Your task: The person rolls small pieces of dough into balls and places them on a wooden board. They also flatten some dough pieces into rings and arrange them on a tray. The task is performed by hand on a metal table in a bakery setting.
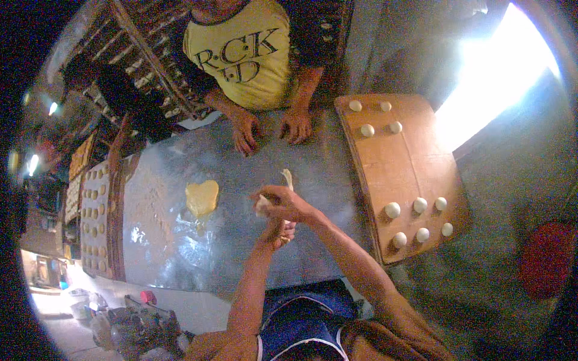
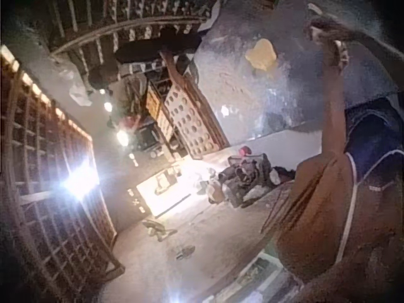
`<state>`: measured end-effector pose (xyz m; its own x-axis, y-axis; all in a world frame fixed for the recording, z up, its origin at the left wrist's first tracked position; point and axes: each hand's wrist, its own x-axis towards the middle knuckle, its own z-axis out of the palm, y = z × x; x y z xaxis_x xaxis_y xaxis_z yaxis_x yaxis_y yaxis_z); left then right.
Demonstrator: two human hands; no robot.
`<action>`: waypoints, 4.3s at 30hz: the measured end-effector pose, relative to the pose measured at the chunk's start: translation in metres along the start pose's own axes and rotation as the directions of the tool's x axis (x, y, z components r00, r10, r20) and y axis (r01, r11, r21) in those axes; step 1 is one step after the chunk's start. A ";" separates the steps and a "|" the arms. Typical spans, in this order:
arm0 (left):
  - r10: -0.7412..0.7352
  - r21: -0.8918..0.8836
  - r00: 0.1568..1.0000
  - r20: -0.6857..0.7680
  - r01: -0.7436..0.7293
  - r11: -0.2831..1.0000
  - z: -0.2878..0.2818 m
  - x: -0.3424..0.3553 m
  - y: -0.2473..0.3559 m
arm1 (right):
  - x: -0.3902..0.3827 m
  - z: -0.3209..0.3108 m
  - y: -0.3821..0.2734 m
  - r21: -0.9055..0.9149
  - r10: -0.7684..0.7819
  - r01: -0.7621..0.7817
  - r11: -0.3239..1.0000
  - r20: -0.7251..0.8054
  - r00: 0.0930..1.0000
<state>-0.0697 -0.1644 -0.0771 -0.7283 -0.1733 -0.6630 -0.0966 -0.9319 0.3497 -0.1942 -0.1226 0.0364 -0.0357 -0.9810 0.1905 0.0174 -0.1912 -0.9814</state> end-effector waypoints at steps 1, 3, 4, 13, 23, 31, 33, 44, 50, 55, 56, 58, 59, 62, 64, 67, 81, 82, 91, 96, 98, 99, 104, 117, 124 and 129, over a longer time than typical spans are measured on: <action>0.049 0.177 0.998 -0.040 -0.041 0.983 0.000 -0.008 0.000 | 0.015 0.003 0.022 -0.041 0.147 -0.145 0.989 0.057 0.988; 0.372 0.660 0.927 -0.040 -0.255 0.707 0.005 -0.029 -0.001 | 0.030 0.014 0.066 -0.122 0.314 -0.303 0.945 0.082 0.946; 0.562 0.896 0.827 0.011 -0.258 0.362 0.010 -0.042 -0.003 | 0.032 0.020 0.084 -0.237 0.222 -0.194 0.952 0.098 0.970; 0.406 0.773 0.661 0.631 -0.493 -0.399 0.028 -0.198 -0.013 | -0.025 0.064 0.090 -0.651 0.004 0.019 0.758 0.034 0.999; 0.891 0.902 0.303 0.338 0.167 -0.399 -0.068 -0.115 -0.008 | -0.186 0.009 0.032 -0.937 -0.101 -0.293 0.192 -0.316 0.944; 0.807 0.911 0.423 0.413 -0.207 -0.358 -0.056 -0.097 -0.046 | -0.177 0.036 0.082 -0.844 0.407 -0.390 0.368 -0.231 0.884; 0.809 0.922 0.441 0.387 -0.170 -0.349 -0.067 -0.103 -0.035 | -0.181 0.012 0.073 -0.906 0.359 -0.365 0.215 -0.274 0.892; 0.804 0.900 0.406 0.435 -0.176 -0.399 -0.071 -0.090 -0.023 | -0.160 -0.018 0.064 -0.814 0.507 -0.365 0.452 -0.102 0.856; 0.892 0.941 0.322 0.318 -0.226 -0.254 -0.073 -0.078 -0.031 | -0.153 0.012 0.081 -0.838 -0.021 -0.257 0.482 -0.304 0.952; 0.846 0.920 0.363 0.391 -0.181 -0.348 -0.083 -0.083 -0.020 | -0.167 -0.021 0.094 -0.950 -0.070 -0.124 0.285 -0.149 0.986; 0.915 0.957 0.280 0.289 -0.103 -0.271 -0.083 -0.082 -0.017 | -0.153 -0.025 0.092 -0.931 -0.062 -0.232 0.283 -0.259 0.964; 0.910 0.966 0.337 0.240 -0.176 -0.190 -0.079 -0.079 -0.023 | -0.143 -0.015 0.092 -0.882 -0.086 -0.315 0.352 -0.365 0.927; 0.895 0.963 0.381 0.233 -0.221 -0.156 -0.078 -0.078 -0.024 | -0.145 -0.002 0.091 -0.862 -0.125 -0.284 0.421 -0.365 0.922; 0.715 0.774 0.311 0.626 -0.361 -0.521 -0.083 -0.085 -0.026 | -0.141 -0.005 0.088 -0.919 -0.207 -0.175 0.353 -0.259 0.943; 0.813 0.888 0.365 0.453 -0.269 -0.373 -0.086 -0.086 -0.019 | -0.138 -0.019 0.085 -0.975 -0.236 -0.096 0.202 -0.144 0.961; 0.955 0.985 0.264 0.134 -0.145 -0.098 -0.078 -0.077 -0.014 | -0.142 -0.017 0.084 -0.983 -0.254 -0.111 0.147 -0.146 0.956; 0.874 0.926 0.322 0.364 -0.224 -0.304 -0.079 -0.100 -0.029 | -0.169 -0.010 0.086 -0.926 -0.116 -0.091 0.367 -0.143 0.983; 0.840 0.913 0.360 0.407 -0.203 -0.355 -0.085 -0.103 -0.024 | -0.173 -0.015 0.088 -0.943 -0.191 -0.018 0.332 -0.085 0.978; 0.861 0.878 0.187 0.472 -0.185 -0.441 -0.098 -0.107 -0.031 | -0.174 -0.017 0.081 -0.892 -0.248 -0.086 0.443 -0.214 0.945; 0.970 0.986 0.187 0.159 0.015 -0.164 -0.102 -0.118 -0.032 | -0.177 -0.020 0.080 -0.849 -0.237 -0.361 0.385 -0.469 0.851; 0.918 0.982 0.352 0.183 -0.019 -0.189 -0.100 -0.129 -0.030 | -0.184 -0.017 0.077 -0.803 -0.142 -0.263 0.535 -0.391 0.909; 0.898 0.999 0.439 0.031 0.001 -0.035 -0.099 -0.136 -0.029 | -0.189 -0.017 0.075 -0.862 -0.266 -0.092 0.498 -0.253 0.930; 0.754 0.945 0.579 0.311 -0.105 -0.309 -0.095 -0.178 -0.013 | -0.215 -0.026 0.055 -0.899 -0.046 -0.361 0.250 -0.383 0.922; 0.137 0.694 0.805 0.578 -0.396 -0.602 0.160 -0.112 0.024 | -0.276 -0.041 -0.053 -0.463 0.314 -0.342 0.818 -0.138 0.939; 0.254 0.255 0.146 0.956 -0.841 -0.477 0.437 0.097 -0.103 | -0.372 -0.185 -0.208 -0.562 -0.338 -0.620 0.548 -0.826 0.451; 0.079 0.424 0.419 0.905 -0.869 -0.254 0.515 0.200 -0.187 | -0.408 -0.256 -0.211 -0.702 -0.826 -0.521 0.485 -0.564 -0.009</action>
<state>-0.5467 0.1389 0.0653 -0.9263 0.1422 0.3490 0.3697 0.5227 0.7682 -0.4387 0.3266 0.1600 -0.5772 0.1845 0.7955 -0.6749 0.4406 -0.5919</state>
